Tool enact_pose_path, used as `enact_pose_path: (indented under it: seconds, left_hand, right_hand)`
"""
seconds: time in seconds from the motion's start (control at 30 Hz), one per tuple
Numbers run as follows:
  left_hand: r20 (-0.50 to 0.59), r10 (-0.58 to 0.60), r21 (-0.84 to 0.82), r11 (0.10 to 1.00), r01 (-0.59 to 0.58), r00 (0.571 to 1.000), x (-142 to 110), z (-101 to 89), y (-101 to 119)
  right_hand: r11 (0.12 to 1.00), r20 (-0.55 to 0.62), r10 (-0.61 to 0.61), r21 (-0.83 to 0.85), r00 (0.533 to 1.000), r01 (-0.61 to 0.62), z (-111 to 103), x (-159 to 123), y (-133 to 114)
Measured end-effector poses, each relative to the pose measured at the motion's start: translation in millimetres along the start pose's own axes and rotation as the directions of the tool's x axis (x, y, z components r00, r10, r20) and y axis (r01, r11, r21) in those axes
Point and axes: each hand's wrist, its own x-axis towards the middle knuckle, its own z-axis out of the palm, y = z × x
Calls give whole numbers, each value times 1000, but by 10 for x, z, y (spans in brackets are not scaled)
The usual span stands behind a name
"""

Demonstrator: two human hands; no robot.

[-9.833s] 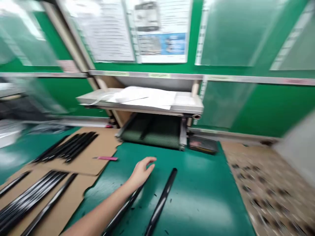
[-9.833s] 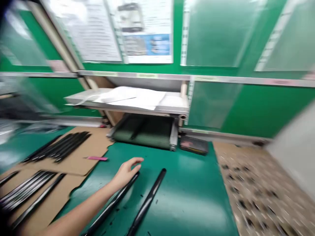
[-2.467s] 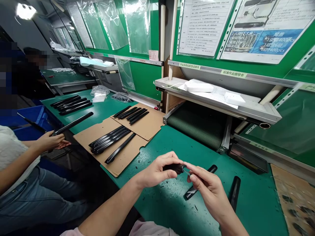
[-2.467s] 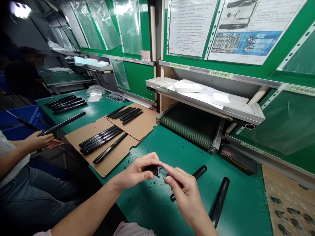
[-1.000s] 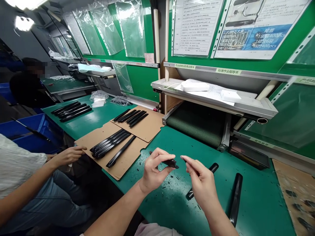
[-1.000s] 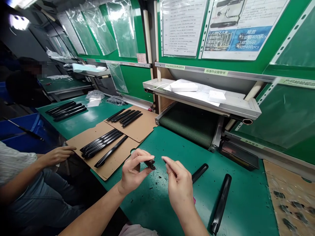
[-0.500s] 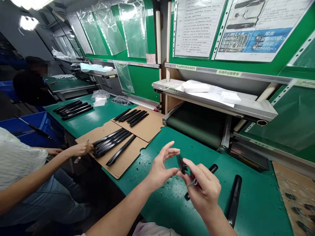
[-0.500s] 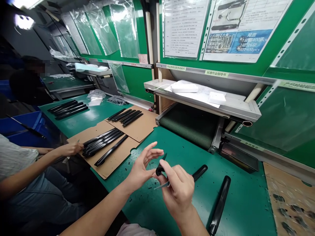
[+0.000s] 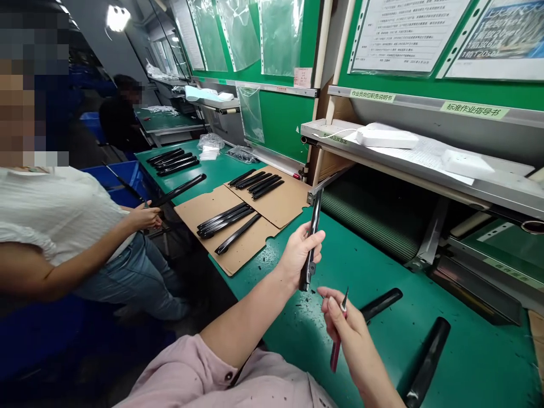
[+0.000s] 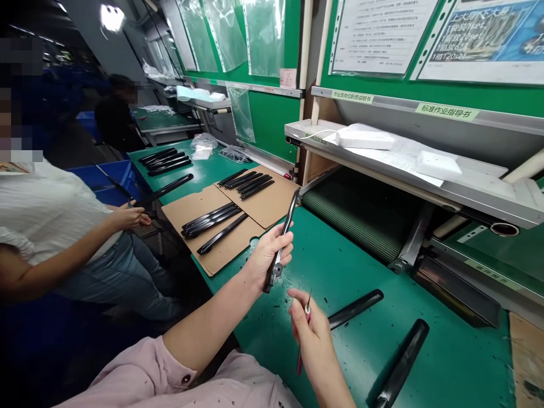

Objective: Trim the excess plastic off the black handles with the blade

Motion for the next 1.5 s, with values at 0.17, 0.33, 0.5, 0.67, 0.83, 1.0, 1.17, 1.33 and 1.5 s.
enact_pose_path:
  seconds: [0.17, 0.33, 0.5, 0.67, 0.83, 1.0, 1.17, 1.33, 1.5]
  left_hand:
    - [5, 42, 12, 999, -42, 999, -49, -7, 21]
    - [-28, 29, 49, 998, -27, 999, -91, -8, 9]
    - [-32, 36, 99, 995, -33, 999, -139, 22, 3]
    - [-18, 21, 104, 994, -19, 1000, -175, 67, 7]
    - [-57, 7, 31, 1000, -6, 998, -174, 56, -15]
    - [-86, -10, -47, 999, 6, 996, -167, 59, -46]
    - [-108, 26, -60, 998, -32, 994, -171, 91, -55]
    - [-94, 28, -60, 998, -34, 995, -159, 93, -70]
    - [-96, 36, -88, 995, -45, 995, -121, 49, -56]
  right_hand:
    - [813, 201, 290, 463, 936, -352, 296, -202, 266]
    - [989, 9, 20, 144, 1000, -21, 242, -151, 290]
    - [691, 96, -438, -600, 894, 403, 31, 84, -55]
    - [380, 177, -558, -814, 811, 439, 56, 260, -219]
    - [351, 172, -608, -817, 775, 457, 79, 277, -160]
    - [388, 127, -640, -798, 758, 462, 97, 244, -133]
    - [433, 87, -635, -783, 767, 447, 97, 244, -144]
    - [394, 116, -666, -783, 737, 480, 96, 247, -89]
    - [452, 187, -661, -674, 727, 584, 46, 146, -63]
